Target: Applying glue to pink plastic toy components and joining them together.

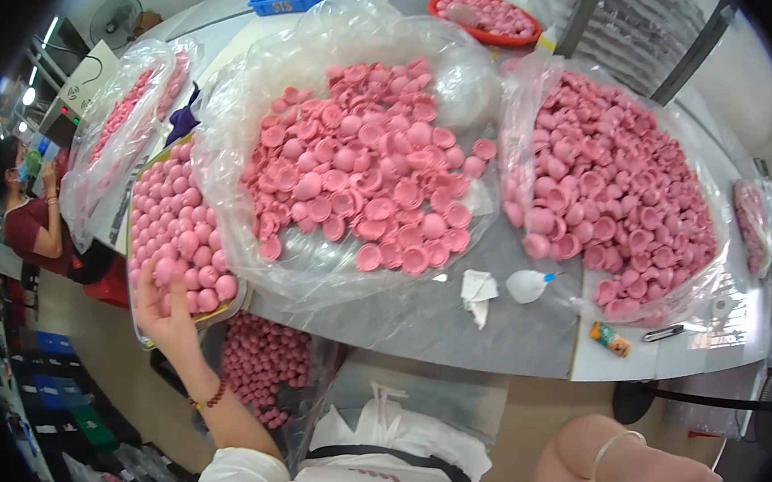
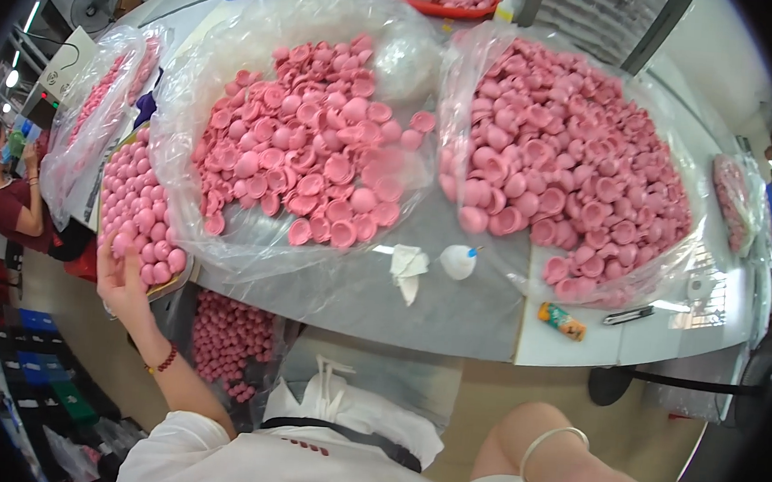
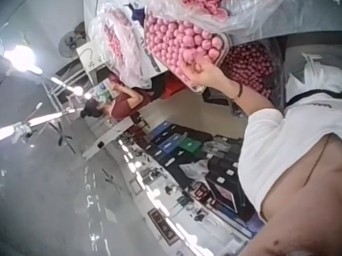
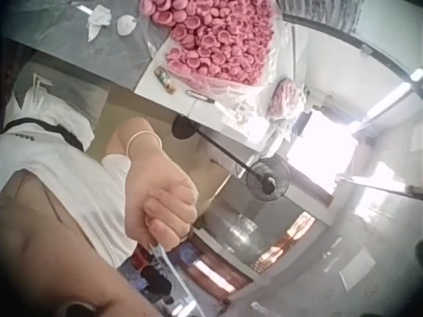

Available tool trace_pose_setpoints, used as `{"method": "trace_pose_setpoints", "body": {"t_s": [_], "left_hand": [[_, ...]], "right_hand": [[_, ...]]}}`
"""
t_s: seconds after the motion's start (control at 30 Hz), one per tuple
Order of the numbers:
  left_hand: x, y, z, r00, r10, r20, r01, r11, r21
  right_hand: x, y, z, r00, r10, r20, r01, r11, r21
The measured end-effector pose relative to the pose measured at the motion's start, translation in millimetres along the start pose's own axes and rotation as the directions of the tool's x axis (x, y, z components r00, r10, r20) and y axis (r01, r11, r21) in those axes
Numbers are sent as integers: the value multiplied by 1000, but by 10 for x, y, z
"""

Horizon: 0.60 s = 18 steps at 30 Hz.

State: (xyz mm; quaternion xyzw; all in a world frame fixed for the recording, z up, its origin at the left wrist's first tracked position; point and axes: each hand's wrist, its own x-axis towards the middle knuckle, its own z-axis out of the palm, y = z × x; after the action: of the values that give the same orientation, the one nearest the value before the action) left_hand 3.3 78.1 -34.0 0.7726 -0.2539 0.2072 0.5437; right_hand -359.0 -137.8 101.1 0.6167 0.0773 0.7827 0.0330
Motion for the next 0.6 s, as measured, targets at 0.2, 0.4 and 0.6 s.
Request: {"method": "trace_pose_setpoints", "body": {"t_s": [0.2,0.4,0.6], "left_hand": [[81,-139,2,1000,11,-22,-2,935,356],[43,-220,16,999,18,-38,-5,950,313],[23,-196,84,1000,-5,-4,7,927,376]], "right_hand": [[-541,25,-261,922,366,126,-364,931,-40],[-259,13,-108,596,383,706,-628,770,112],[-161,74,75,570,401,717,-803,457,383]]}}
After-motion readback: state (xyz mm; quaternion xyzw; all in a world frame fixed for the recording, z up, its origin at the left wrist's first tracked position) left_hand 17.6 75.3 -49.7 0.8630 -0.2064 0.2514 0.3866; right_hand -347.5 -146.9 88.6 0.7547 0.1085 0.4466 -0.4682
